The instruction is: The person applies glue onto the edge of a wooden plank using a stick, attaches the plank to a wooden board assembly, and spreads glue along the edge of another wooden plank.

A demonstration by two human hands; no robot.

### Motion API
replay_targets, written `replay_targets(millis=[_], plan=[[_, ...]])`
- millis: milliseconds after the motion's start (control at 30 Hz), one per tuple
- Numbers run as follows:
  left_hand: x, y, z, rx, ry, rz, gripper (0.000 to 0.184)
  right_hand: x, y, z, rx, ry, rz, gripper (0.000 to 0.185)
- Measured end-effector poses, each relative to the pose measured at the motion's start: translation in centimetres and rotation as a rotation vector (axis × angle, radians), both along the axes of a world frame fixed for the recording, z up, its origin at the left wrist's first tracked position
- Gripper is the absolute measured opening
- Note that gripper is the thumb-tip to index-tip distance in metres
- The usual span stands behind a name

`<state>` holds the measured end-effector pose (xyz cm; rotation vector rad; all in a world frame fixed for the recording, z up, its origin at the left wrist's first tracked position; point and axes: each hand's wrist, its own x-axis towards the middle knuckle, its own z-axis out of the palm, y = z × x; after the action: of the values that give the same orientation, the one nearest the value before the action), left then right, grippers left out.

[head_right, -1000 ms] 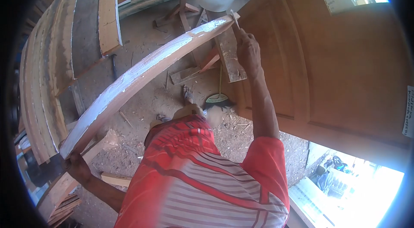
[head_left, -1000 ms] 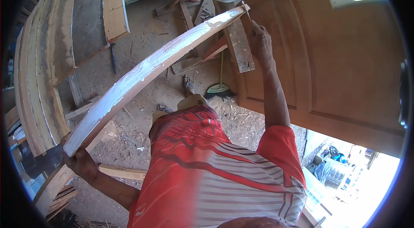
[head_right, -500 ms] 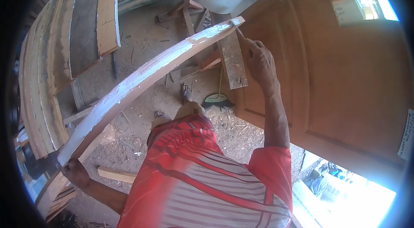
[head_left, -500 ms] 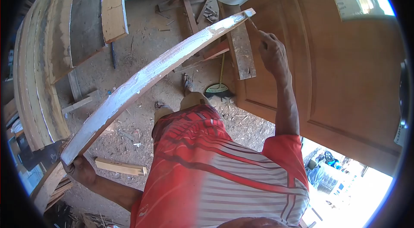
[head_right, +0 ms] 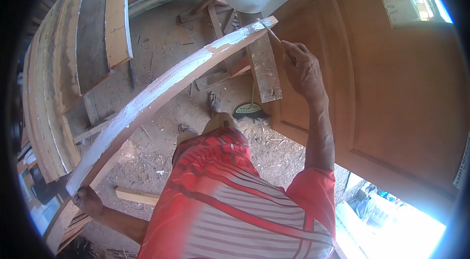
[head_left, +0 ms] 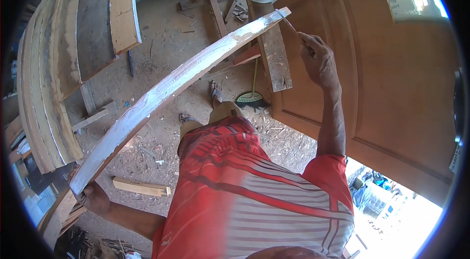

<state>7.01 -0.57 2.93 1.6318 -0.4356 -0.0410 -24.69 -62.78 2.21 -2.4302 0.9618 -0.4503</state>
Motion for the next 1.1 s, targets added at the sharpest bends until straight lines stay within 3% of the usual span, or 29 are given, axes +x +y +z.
replay_targets(millis=[233,367,633,733,833,933,1100], plan=[[0.5,1.2,-0.2,-0.025,0.022,0.062,0.073,0.2,-0.8,-1.9,-0.299,0.081,0.055,0.028],[1.1,1.2,-0.3,-0.019,0.016,0.074,0.072,-1.3,-4.2,-4.3,-0.302,0.116,-0.021,0.028],[1.5,-0.1,0.4,-0.005,0.004,0.014,0.074,-1.4,-4.7,-4.7,-0.182,0.054,-0.028,0.029],[1.5,-0.7,0.6,-0.01,0.0,0.009,0.074,-1.1,-5.3,-4.5,-0.228,0.149,-0.11,0.028],[1.4,-0.3,0.7,0.008,-0.013,0.028,0.075,-0.2,-4.4,-3.4,-0.116,0.053,-0.086,0.029],[1.7,-0.4,1.0,0.007,-0.009,-0.032,0.072,-0.1,-4.1,-4.4,-0.228,0.097,-0.015,0.032],[2.1,0.2,0.7,-0.034,0.016,-0.013,0.069,-0.7,-5.4,-5.1,-0.283,0.135,-0.108,0.029]])
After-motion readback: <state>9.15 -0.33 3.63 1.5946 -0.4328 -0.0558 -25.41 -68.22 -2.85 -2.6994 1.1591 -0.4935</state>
